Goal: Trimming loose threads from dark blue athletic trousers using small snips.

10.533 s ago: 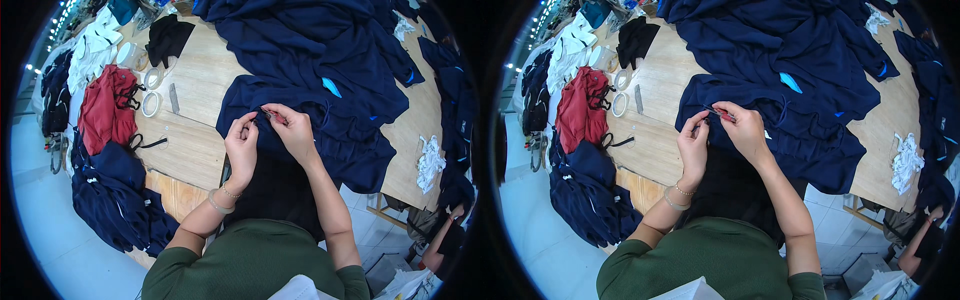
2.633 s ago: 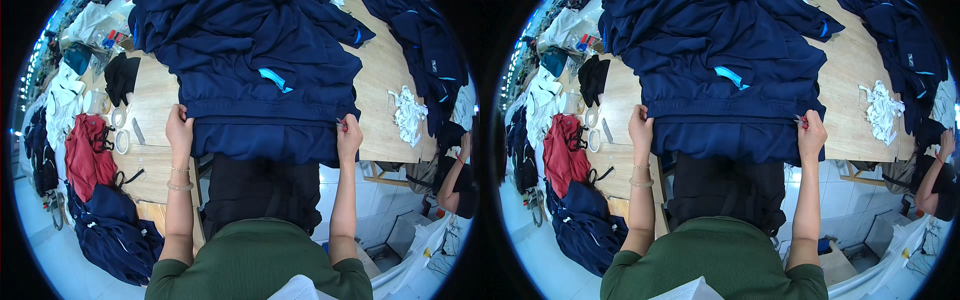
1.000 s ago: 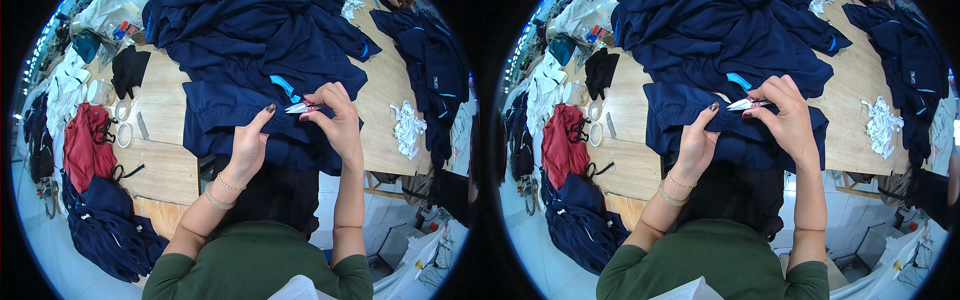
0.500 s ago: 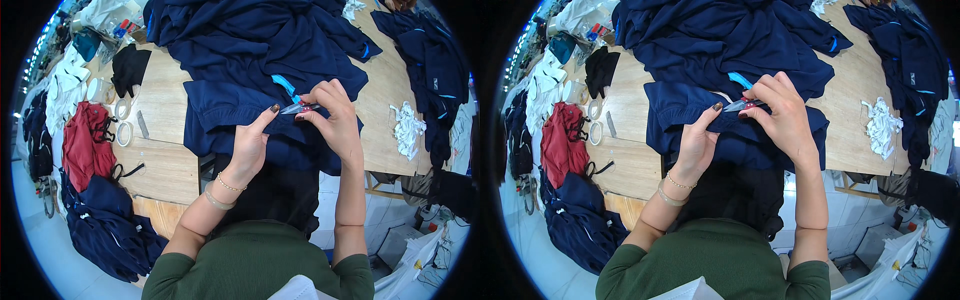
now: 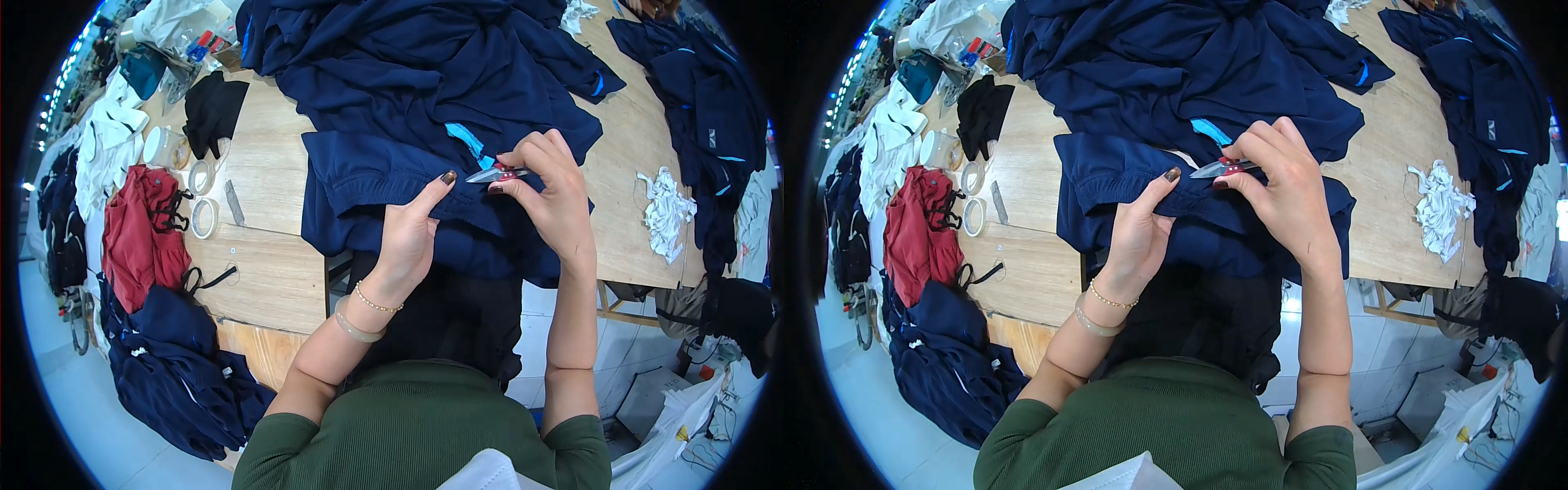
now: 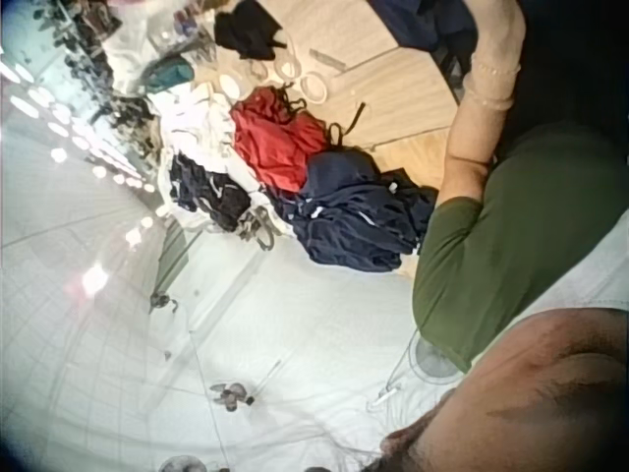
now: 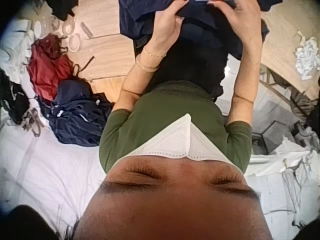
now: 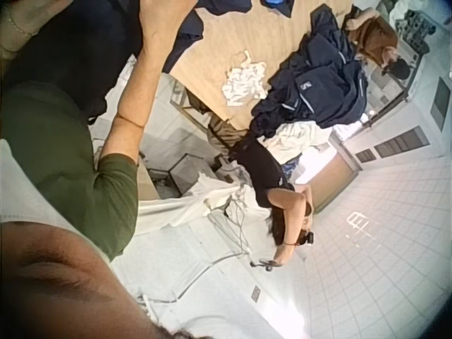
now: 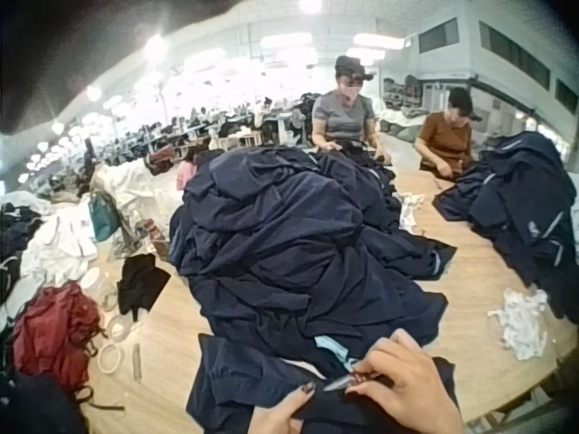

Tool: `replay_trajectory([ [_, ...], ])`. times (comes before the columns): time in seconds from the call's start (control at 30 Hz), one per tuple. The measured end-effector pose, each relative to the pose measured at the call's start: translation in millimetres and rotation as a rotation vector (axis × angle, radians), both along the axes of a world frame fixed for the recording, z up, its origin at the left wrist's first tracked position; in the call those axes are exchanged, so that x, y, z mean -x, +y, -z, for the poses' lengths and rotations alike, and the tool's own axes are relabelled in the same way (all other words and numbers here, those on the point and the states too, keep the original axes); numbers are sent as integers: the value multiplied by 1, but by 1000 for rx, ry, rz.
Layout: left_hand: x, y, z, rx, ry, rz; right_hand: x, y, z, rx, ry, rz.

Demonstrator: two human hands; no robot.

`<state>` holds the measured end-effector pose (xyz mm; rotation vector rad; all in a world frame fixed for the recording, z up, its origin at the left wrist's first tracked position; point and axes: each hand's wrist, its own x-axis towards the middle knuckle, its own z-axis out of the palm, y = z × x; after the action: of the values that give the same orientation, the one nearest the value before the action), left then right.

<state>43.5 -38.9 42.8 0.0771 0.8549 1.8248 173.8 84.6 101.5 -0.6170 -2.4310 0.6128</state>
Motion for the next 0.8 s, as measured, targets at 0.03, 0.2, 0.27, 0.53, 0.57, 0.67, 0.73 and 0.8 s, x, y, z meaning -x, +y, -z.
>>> replay_trajectory([
  [0.03,0,0,-1,-1,8,-10,-1,0,0,18,14,-3],
  [0.2,1,0,0,3,3,-3,3,-1,1,37,18,-14],
  [0.27,2,0,2,19,-2,-1,4,-2,1,36,11,-5],
  [0.53,2,0,4,36,-1,4,4,-2,3,67,27,-12],
  [0.57,2,0,4,36,-1,5,5,-2,3,66,13,-18],
  [0.67,2,0,4,22,4,13,3,0,2,42,-5,6],
  [0.73,1,1,4,15,7,-8,2,2,1,55,12,0],
  [0.8,2,1,3,19,6,-2,2,1,1,69,28,-6],
])
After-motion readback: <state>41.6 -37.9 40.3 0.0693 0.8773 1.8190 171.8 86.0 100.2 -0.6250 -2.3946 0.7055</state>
